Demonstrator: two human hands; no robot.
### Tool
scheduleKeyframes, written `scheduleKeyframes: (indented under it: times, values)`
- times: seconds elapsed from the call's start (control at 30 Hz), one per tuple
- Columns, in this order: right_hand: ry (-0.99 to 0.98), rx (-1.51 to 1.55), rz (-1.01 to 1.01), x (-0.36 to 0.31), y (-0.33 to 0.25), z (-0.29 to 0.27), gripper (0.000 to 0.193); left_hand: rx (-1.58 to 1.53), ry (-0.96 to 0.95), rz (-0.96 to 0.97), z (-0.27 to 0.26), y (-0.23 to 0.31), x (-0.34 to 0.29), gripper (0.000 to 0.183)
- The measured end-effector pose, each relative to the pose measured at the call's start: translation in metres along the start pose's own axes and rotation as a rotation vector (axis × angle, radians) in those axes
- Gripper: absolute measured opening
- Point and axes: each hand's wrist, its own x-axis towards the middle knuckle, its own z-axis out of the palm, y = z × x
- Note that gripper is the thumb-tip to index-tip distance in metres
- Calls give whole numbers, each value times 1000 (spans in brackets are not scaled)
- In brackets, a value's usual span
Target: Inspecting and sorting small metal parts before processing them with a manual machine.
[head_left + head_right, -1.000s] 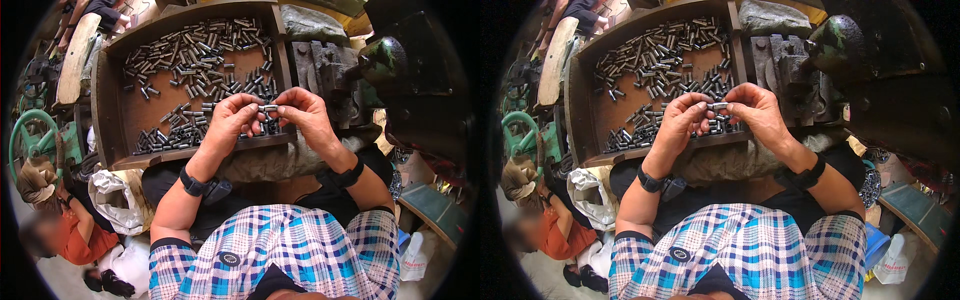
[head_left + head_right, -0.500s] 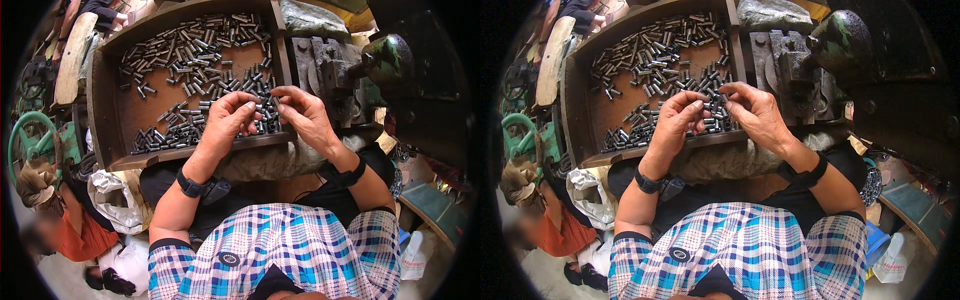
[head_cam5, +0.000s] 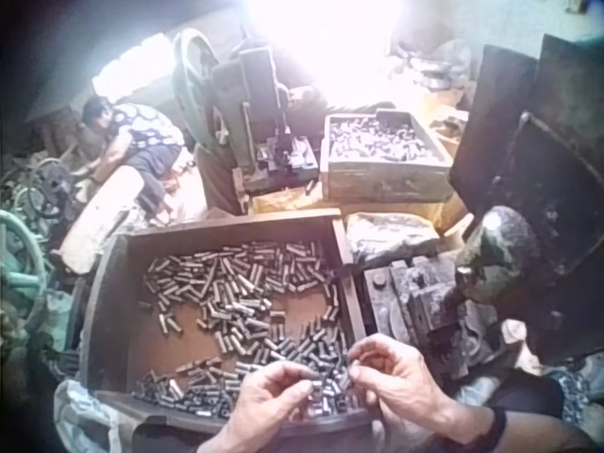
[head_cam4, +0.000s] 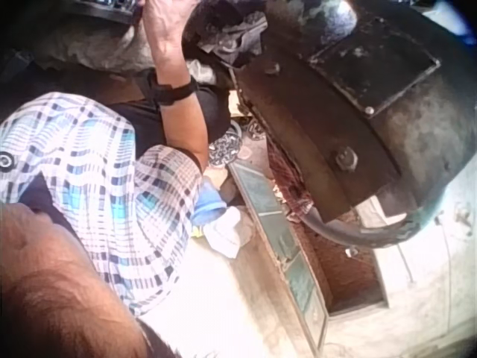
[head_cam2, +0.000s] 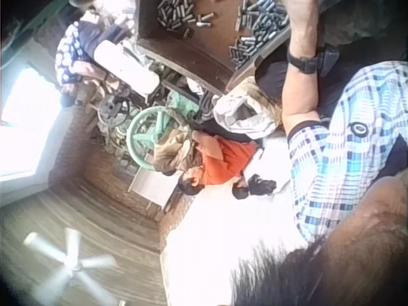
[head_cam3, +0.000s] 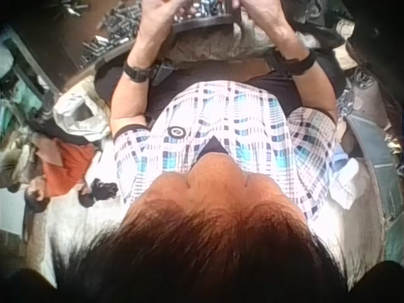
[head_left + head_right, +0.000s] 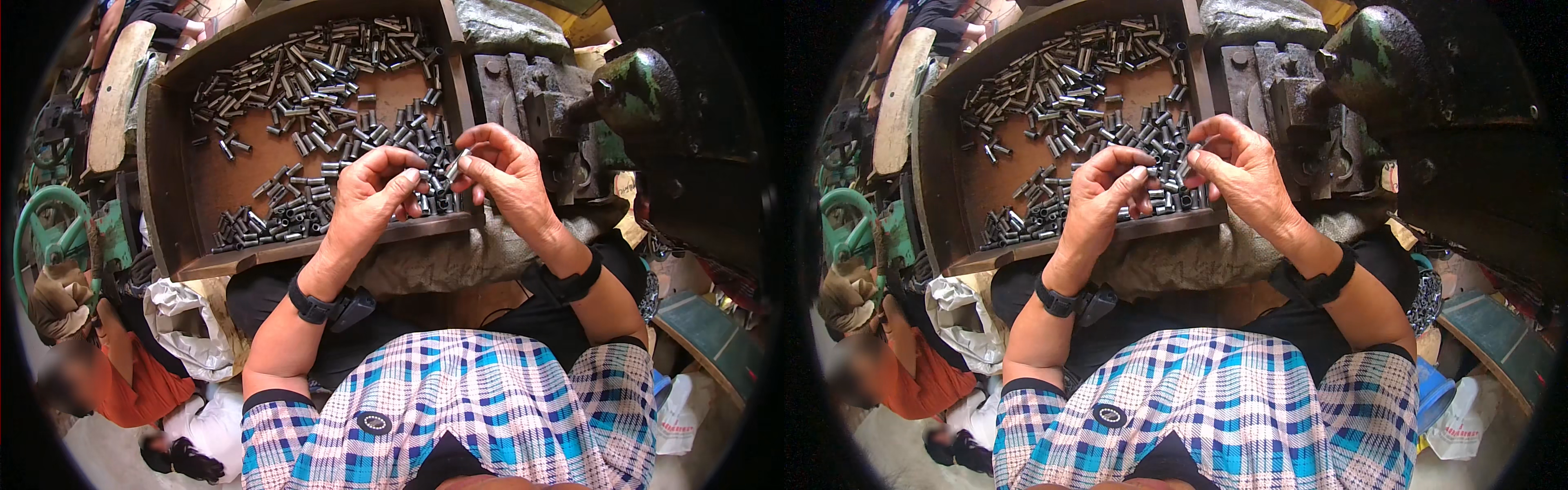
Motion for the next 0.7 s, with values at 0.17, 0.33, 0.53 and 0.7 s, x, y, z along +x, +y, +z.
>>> scheduleKeyframes:
  times: [0.17,0.33,0.53,0.7]
  values:
    - [-6,173,50,0,4,2,16,47,1,34,1,-1,-1,17]
    - [12,271,41,-1,4,6,16,29,-11,35,2,0,-1,17]
    - [-33,252,66,-2,2,6,18,8,-10,30,0,-1,-1,18]
    - [-12,189,88,-3,1,5,18,-14,4,26,0,-1,0,19]
